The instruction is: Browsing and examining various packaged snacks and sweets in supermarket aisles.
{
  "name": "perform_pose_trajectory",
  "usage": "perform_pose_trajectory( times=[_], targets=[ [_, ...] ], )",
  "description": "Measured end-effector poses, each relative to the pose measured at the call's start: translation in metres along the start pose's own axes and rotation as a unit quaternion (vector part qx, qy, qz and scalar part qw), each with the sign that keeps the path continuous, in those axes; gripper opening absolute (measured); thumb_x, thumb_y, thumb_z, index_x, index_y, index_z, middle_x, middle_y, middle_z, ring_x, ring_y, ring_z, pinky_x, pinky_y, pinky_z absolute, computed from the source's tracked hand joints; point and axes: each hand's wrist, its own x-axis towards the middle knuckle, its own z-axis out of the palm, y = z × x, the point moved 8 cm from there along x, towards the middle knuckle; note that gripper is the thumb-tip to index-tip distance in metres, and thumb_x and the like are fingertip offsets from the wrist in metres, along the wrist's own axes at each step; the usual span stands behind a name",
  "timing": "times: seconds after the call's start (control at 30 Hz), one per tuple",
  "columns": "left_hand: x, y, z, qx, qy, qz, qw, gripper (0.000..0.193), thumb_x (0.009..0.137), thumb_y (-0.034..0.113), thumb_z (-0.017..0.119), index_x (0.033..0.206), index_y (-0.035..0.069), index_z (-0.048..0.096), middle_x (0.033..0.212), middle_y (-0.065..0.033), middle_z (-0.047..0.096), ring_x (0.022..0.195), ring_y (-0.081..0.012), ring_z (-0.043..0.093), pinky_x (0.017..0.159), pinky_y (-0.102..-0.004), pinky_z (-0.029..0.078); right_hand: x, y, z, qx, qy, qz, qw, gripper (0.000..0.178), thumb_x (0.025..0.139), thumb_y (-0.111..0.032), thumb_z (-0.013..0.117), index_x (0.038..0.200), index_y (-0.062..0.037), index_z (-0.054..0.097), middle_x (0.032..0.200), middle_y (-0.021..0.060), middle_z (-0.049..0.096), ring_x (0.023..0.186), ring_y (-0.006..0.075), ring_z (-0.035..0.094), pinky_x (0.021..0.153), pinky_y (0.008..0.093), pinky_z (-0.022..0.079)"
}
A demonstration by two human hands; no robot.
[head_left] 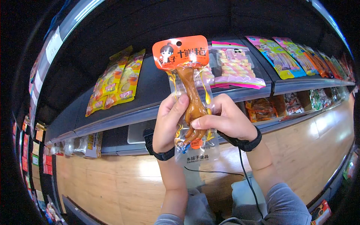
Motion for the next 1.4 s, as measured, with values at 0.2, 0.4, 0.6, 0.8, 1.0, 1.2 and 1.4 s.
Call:
perform_pose_trajectory(
  times=[0.2,0.4,0.6,0.8,1.0,1.2,1.4],
  targets=[
    [0.005,-0.008,0.003,-0.029,-0.029,-0.027,0.999,0.025,0.085,0.024,0.045,0.093,0.001,0.051,0.082,-0.0036,0.057,0.070,-0.0063,0.052,0.062,-0.0208,0.042,-0.002,-0.005,-0.001,-0.010,0.000,0.000,1.000,0.027,0.074,-0.026,0.061,0.065,-0.0006,0.061,0.055,0.0004,0.056,0.051,0.0010,0.045,0.043,0.0193,0.034],
    [0.002,-0.004,0.001,0.029,0.026,-0.009,0.999,0.024,0.085,0.024,0.045,0.091,0.001,0.052,0.081,-0.0028,0.056,0.070,-0.0064,0.051,0.062,-0.0203,0.042,0.000,-0.010,0.000,-0.011,-0.003,-0.025,1.000,0.027,0.076,-0.026,0.058,0.068,-0.0003,0.061,0.055,-0.0002,0.055,0.053,0.0015,0.045,0.044,0.0201,0.035],
    [0.002,0.001,0.002,0.048,0.024,0.024,0.998,0.025,0.085,0.023,0.045,0.094,0.001,0.051,0.084,-0.0030,0.056,0.073,-0.0064,0.051,0.065,-0.0202,0.041,0.001,-0.007,-0.002,-0.021,-0.018,-0.020,0.999,0.027,0.078,-0.025,0.057,0.069,0.0005,0.061,0.055,-0.0010,0.054,0.053,0.0010,0.044,0.043,0.0209,0.035],
    [0.001,0.006,0.005,0.037,0.011,0.046,0.998,0.025,0.086,0.022,0.044,0.096,0.000,0.050,0.086,-0.0038,0.056,0.074,-0.0073,0.051,0.065,-0.0209,0.042,0.001,-0.005,-0.002,-0.029,-0.017,-0.021,0.999,0.026,0.077,-0.022,0.058,0.068,0.0017,0.059,0.054,-0.0025,0.051,0.054,-0.0001,0.041,0.042,0.0206,0.033],
    [-0.002,0.008,0.003,0.021,-0.006,0.053,0.998,0.026,0.086,0.021,0.044,0.099,-0.001,0.048,0.088,-0.0055,0.056,0.075,-0.0085,0.052,0.067,-0.0216,0.042,0.000,-0.009,0.004,-0.039,-0.025,-0.036,0.998,0.024,0.077,-0.021,0.058,0.072,0.0028,0.059,0.056,-0.0025,0.052,0.055,0.0002,0.042,0.043,0.0205,0.034],
    [0.001,0.004,0.000,-0.028,-0.015,0.043,0.999,0.026,0.085,0.020,0.044,0.099,-0.001,0.048,0.089,-0.0066,0.056,0.076,-0.0094,0.053,0.067,-0.0223,0.043,0.000,-0.015,0.009,0.030,-0.037,-0.005,0.999,0.022,0.079,-0.018,0.056,0.078,0.0034,0.060,0.066,0.0001,0.058,0.063,0.0015,0.048,0.051,0.0194,0.040],
    [0.000,0.006,0.002,-0.043,-0.004,0.059,0.997,0.025,0.085,0.021,0.045,0.098,0.000,0.048,0.088,-0.0067,0.056,0.075,-0.0091,0.053,0.065,-0.0221,0.043,-0.001,-0.015,0.008,0.027,-0.046,0.001,0.999,0.021,0.079,-0.017,0.056,0.080,0.0036,0.060,0.070,0.0011,0.059,0.067,0.0020,0.049,0.055,0.0193,0.042]
  ],
)
